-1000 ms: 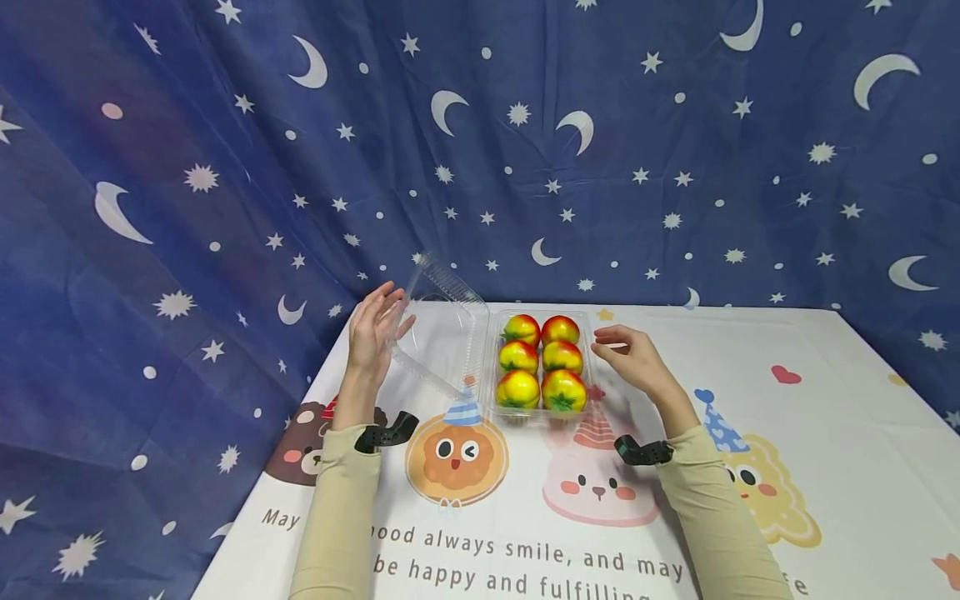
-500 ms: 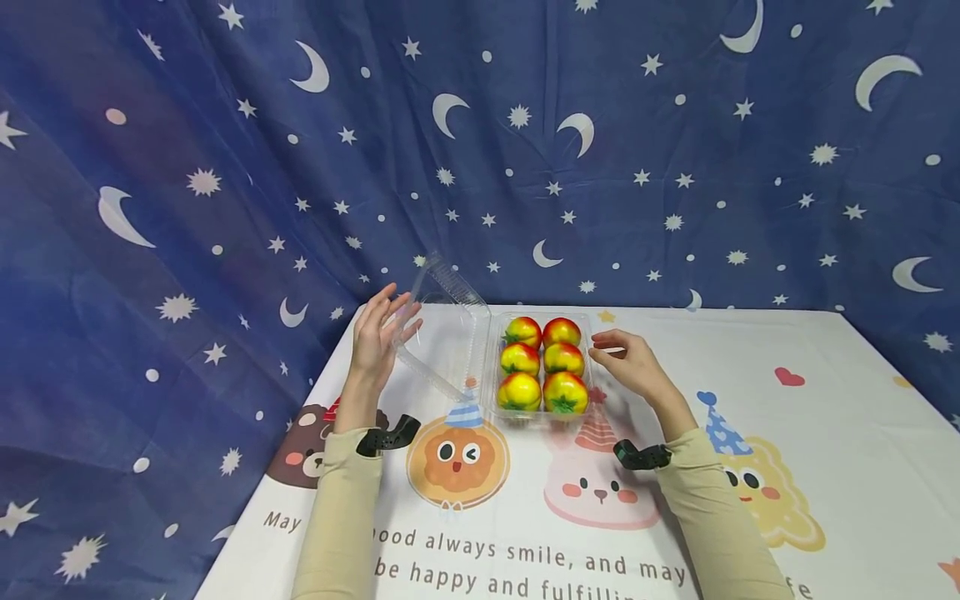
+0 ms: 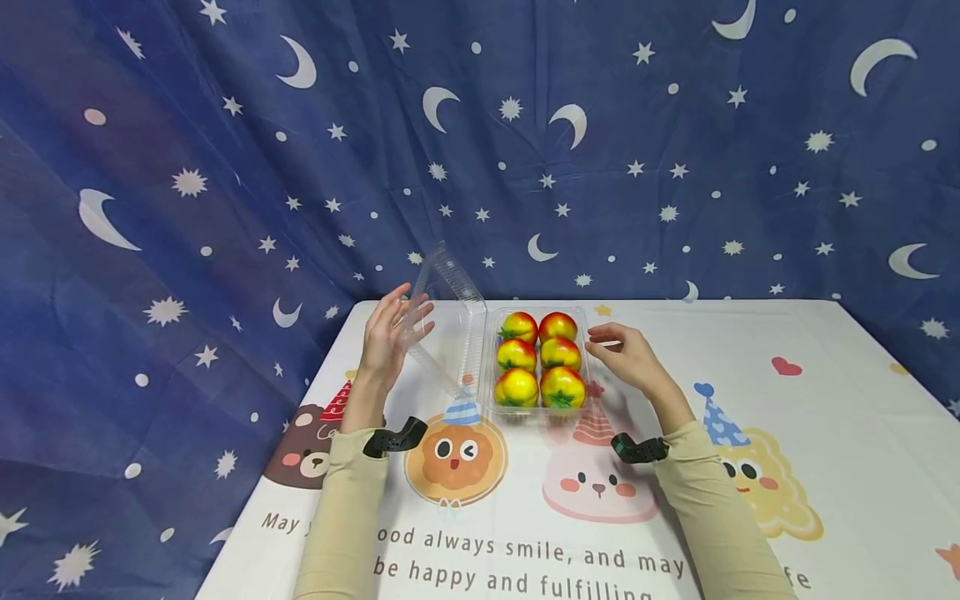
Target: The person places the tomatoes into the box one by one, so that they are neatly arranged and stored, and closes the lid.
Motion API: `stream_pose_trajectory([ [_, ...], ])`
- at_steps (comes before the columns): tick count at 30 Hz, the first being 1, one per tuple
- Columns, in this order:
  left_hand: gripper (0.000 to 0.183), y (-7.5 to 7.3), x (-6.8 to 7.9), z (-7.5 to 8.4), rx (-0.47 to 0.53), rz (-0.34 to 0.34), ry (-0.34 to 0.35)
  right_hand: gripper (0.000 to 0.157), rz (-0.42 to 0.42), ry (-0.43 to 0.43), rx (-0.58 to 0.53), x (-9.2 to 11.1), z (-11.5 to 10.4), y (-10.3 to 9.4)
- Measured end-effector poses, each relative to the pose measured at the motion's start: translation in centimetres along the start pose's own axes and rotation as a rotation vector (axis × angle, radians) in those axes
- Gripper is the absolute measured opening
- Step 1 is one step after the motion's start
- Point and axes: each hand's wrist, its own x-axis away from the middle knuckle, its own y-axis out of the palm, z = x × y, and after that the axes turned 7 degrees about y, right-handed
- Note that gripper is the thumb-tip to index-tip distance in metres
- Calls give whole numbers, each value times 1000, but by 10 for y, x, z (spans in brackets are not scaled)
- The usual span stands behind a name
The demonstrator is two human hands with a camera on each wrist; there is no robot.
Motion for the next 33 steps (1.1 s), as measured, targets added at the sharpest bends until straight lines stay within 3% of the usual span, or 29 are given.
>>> stream_pose_trajectory([
  [25,54,26,5,-20,-79,-152,-70,37,4,1,-6,-1,4,-1],
  [33,52,30,7,-25,-151,-195,-67,37,4,-8,-5,-1,6,-1],
])
